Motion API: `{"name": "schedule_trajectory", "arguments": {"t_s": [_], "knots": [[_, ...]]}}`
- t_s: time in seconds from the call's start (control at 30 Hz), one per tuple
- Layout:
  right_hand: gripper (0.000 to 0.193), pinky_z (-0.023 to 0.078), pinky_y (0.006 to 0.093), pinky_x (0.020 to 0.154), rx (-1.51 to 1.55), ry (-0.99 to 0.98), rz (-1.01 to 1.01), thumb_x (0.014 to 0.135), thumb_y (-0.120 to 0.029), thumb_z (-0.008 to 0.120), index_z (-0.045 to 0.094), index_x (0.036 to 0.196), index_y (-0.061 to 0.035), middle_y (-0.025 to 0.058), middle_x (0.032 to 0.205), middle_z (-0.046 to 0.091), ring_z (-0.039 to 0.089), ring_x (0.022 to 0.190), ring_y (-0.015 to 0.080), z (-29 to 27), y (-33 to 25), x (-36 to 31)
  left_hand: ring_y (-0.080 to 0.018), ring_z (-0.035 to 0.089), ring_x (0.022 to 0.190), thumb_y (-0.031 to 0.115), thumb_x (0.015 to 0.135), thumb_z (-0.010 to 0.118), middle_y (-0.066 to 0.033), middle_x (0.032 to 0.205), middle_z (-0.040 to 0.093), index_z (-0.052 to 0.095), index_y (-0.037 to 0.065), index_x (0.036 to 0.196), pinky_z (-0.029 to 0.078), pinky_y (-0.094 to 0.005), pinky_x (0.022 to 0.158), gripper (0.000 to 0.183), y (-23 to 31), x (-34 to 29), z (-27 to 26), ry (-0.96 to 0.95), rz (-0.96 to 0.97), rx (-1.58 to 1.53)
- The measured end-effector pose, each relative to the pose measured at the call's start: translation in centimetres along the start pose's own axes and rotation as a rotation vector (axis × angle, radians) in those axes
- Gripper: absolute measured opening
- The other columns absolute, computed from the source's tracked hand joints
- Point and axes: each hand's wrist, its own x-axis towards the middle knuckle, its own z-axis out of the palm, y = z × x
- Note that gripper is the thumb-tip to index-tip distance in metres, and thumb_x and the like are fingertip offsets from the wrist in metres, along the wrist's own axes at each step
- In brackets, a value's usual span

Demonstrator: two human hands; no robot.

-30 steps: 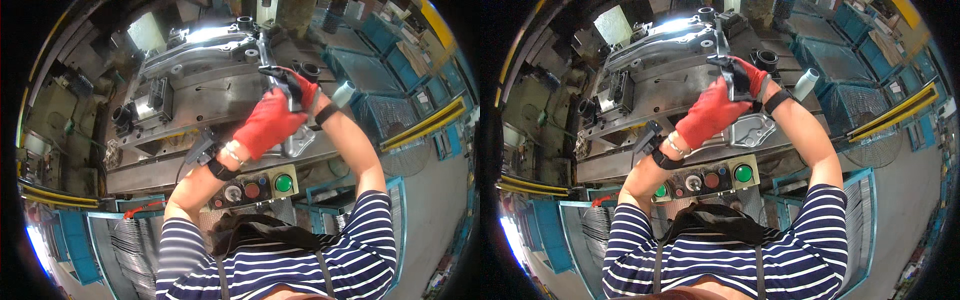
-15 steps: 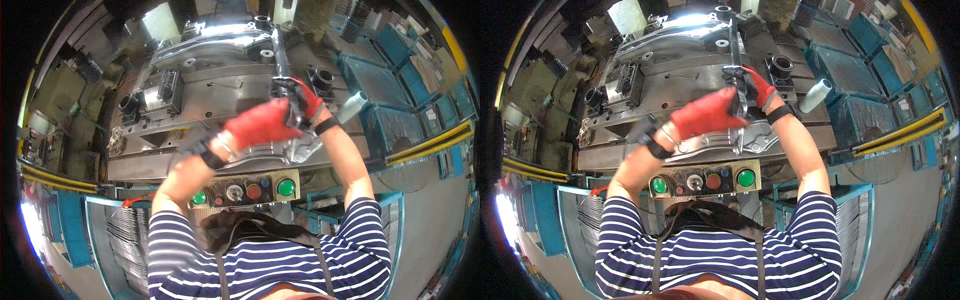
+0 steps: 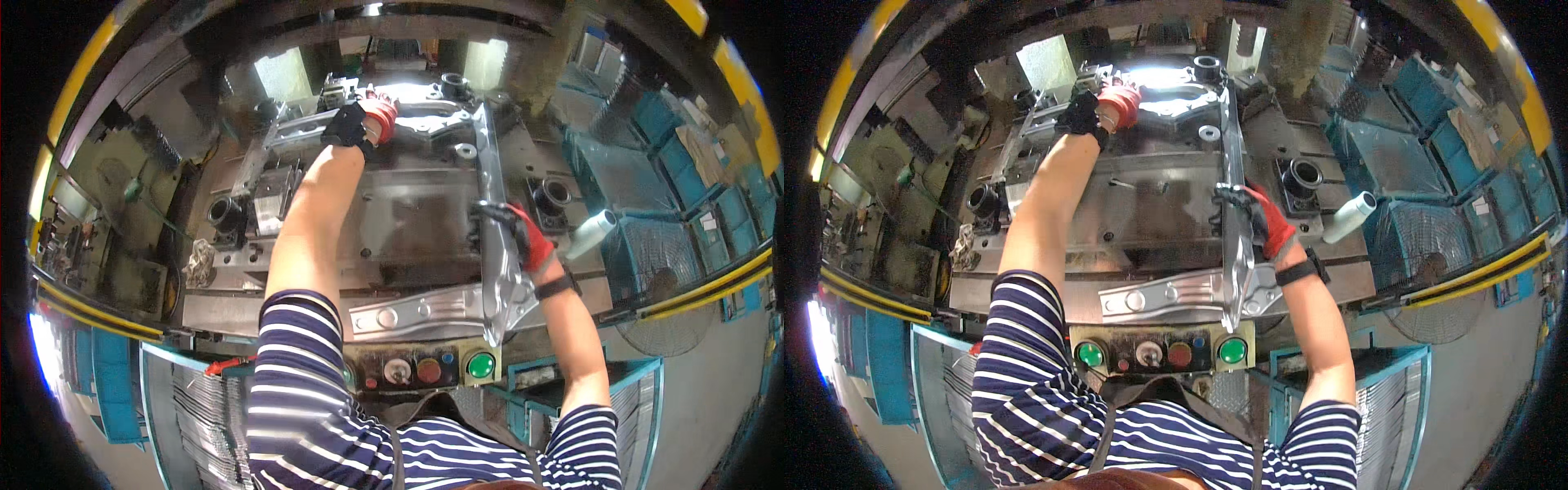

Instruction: Operating an industrial metal press by placing components, activating the machine with safety buttons, and sorting the results into bins.

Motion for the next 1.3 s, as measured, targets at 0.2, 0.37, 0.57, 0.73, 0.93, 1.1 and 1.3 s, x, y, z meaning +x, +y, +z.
{"name": "schedule_trajectory", "arguments": {"t_s": [0.2,0.37,0.57,0.73,0.93,1.1,1.3], "knots": [[0.030,0.044,0.0311,0.098,-0.045,0.166,0.223,0.094,-0.013,0.050,0.061,0.119,-0.0005,0.0101,0.115,0.064,0.059,0.111,0.0182,-2.4,0.3,-3.3,-0.0301,0.051,0.123,0.037,0.077,0.061,-0.0134,0.133,0.053,0.042,0.013,0.137,0.040,-0.0434,0.102,0.067,-2.7,0.8,-11.7,-0.036,0.275,-1.319],[0.032,0.055,0.0388,0.081,0.429,0.388,0.464,0.096,-0.020,0.051,0.058,0.120,-0.0004,0.0105,0.107,0.065,0.065,0.093,0.0240,-1.9,-0.7,-2.9,-0.0325,0.056,0.112,0.016,0.074,0.067,-0.0190,0.123,0.054,0.040,0.008,0.136,0.047,-0.0438,0.091,0.068,-11.2,-5.0,-17.9,0.070,0.184,-1.211],[0.040,0.055,0.0372,0.074,1.045,0.315,0.648,0.091,-0.037,0.056,0.061,0.114,-0.0043,0.0093,0.093,0.066,0.065,0.079,0.0240,-0.3,-1.8,-1.2,-0.0363,0.039,0.120,0.026,0.067,0.072,-0.0150,0.131,0.042,0.031,0.009,0.144,0.033,-0.0641,0.096,0.089,-13.3,-14.8,-17.1,0.471,-0.176,-1.032],[0.036,0.040,0.0302,0.096,0.305,0.547,0.496,0.095,-0.022,0.049,0.058,0.122,-0.0009,0.0078,0.118,0.060,0.055,0.107,0.0187,-2.0,-0.7,-2.5,-0.0386,0.046,0.118,0.020,0.072,0.063,-0.0191,0.127,0.049,0.041,0.004,0.137,0.034,-0.0579,0.102,0.070,-16.4,-28.8,-18.9,0.622,-0.243,-0.922],[0.041,0.026,0.0301,0.112,0.260,0.393,0.260,0.100,-0.016,0.037,0.049,0.133,0.0050,0.0129,0.137,0.051,0.045,0.127,0.0197,-3.0,3.4,-3.4,-0.0370,0.044,0.121,0.013,0.061,0.071,-0.0156,0.134,0.043,0.037,0.009,0.139,0.031,-0.0537,0.105,0.086,-16.0,-46.3,-10.5,0.057,-0.152,-1.058],[0.043,0.024,0.0341,0.114,-0.172,0.255,0.344,0.099,-0.017,0.038,0.048,0.136,0.0010,0.0121,0.138,0.050,0.043,0.129,0.0187,-2.0,-0.7,-5.3,-0.0345,0.046,0.121,0.014,0.068,0.067,-0.0155,0.132,0.047,0.036,0.012,0.142,0.029,-0.0577,0.106,0.080,-8.1,-55.4,-2.2,-0.318,-0.053,-1.032],[0.044,0.047,0.0310,0.093,-0.178,0.146,0.423,0.091,-0.017,0.055,0.050,0.132,0.0000,0.0122,0.123,0.061,0.060,0.107,0.0203,-1.6,-5.7,-1.9,-0.0345,0.049,0.119,0.014,0.080,0.055,-0.0159,0.130,0.049,0.042,0.012,0.138,0.027,-0.0631,0.106,0.060,0.3,-54.6,2.2,-0.254,0.033,-1.106]]}}
